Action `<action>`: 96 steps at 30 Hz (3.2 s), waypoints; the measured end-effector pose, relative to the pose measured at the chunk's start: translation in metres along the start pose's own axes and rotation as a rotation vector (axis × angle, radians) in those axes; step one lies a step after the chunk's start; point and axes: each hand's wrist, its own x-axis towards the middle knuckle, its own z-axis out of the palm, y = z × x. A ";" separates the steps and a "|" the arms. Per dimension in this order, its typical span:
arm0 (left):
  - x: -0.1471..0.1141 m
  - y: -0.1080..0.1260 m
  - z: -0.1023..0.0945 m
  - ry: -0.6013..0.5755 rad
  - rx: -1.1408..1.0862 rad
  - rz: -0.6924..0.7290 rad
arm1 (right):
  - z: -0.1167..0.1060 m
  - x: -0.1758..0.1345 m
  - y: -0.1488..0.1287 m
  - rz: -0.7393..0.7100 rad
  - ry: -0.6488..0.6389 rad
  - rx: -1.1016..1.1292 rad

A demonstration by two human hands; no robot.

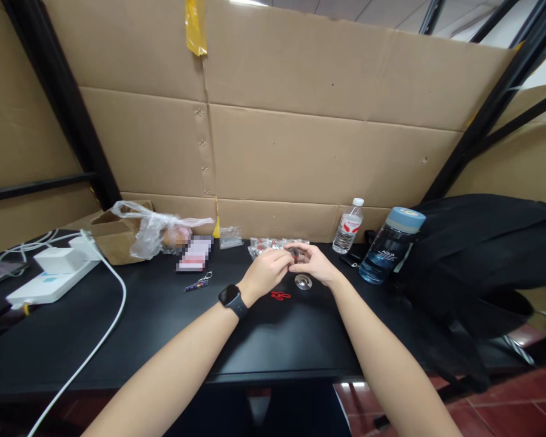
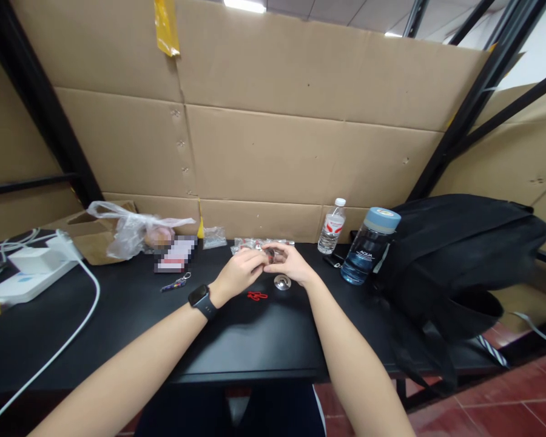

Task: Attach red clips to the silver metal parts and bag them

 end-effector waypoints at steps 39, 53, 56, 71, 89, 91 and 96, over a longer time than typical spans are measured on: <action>-0.021 -0.041 0.006 -0.379 -0.121 -0.279 | -0.021 0.012 0.032 0.126 0.148 -1.021; -0.030 -0.038 0.017 -0.498 0.032 -0.321 | -0.023 0.014 0.031 -0.050 0.393 -0.873; -0.030 -0.036 0.017 -0.492 0.067 -0.333 | -0.028 0.012 0.030 -0.015 0.483 -0.809; -0.024 -0.030 0.009 -0.379 0.180 -0.367 | -0.034 0.010 0.017 -0.175 0.855 -0.467; -0.005 -0.023 -0.004 -0.110 0.273 -0.098 | 0.004 0.017 0.015 -0.054 0.568 -0.259; -0.009 -0.037 -0.013 -0.058 0.324 -0.210 | 0.001 0.017 0.016 -0.026 0.540 -0.249; -0.030 -0.078 -0.038 0.038 0.509 -0.584 | -0.006 0.014 0.019 -0.050 0.504 -0.460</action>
